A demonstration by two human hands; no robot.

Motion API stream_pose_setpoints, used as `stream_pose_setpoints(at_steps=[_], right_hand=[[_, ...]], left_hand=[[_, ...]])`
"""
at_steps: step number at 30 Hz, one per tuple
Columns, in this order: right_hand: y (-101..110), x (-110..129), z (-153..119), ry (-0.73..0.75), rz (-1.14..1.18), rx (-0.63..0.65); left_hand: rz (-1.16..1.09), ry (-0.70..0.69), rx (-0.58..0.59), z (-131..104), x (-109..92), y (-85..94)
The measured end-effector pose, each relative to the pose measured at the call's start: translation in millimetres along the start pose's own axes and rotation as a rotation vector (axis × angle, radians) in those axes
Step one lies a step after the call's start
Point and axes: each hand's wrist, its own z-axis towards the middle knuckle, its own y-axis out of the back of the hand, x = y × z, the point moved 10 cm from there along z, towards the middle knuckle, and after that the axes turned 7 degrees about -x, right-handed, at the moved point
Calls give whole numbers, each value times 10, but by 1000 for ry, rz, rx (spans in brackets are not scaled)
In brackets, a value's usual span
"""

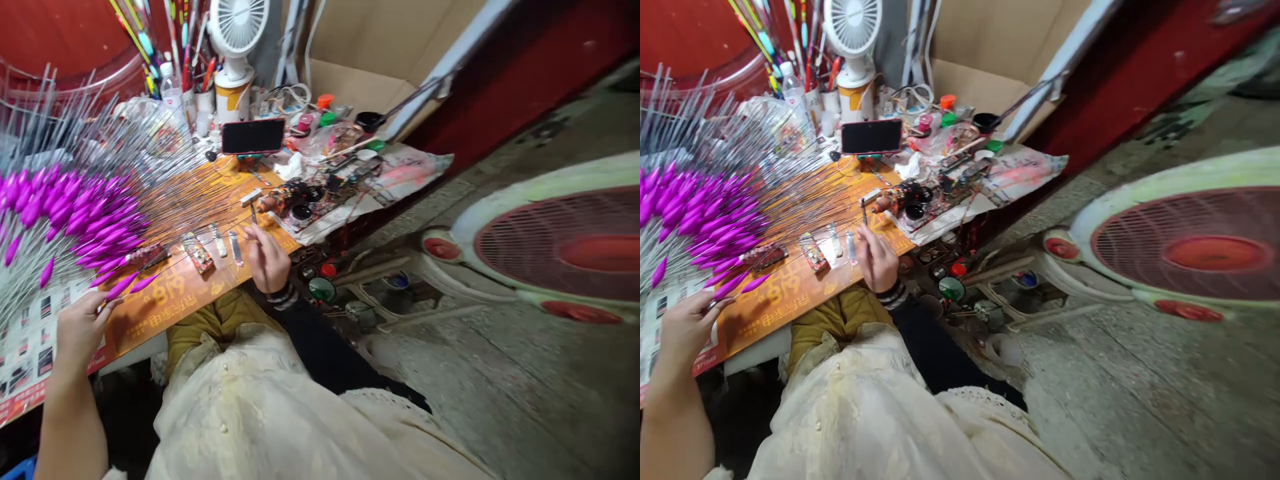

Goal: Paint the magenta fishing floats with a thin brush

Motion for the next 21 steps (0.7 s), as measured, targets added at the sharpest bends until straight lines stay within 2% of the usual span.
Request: stream_pose_setpoints(at_steps=[2, 3, 7, 10, 13, 21], right_hand=[[111, 193, -140, 59, 85, -66], [101, 316, -224, 105, 142, -43], [-149, 863, -604, 310, 315, 185], [-341, 1126, -806, 371, 322, 284], [-439, 1233, -880, 367, 313, 312], [-461, 1267, -881, 341, 329, 343]], left_hand=[[2, 20, 23, -17, -23, -24], [4, 33, 36, -25, -27, -38], [-14, 78, 81, -55, -34, -90], [-44, 97, 94, -66, -58, -97], [-52, 111, 103, -68, -83, -89], [-46, 135, 124, -68, -106, -82]])
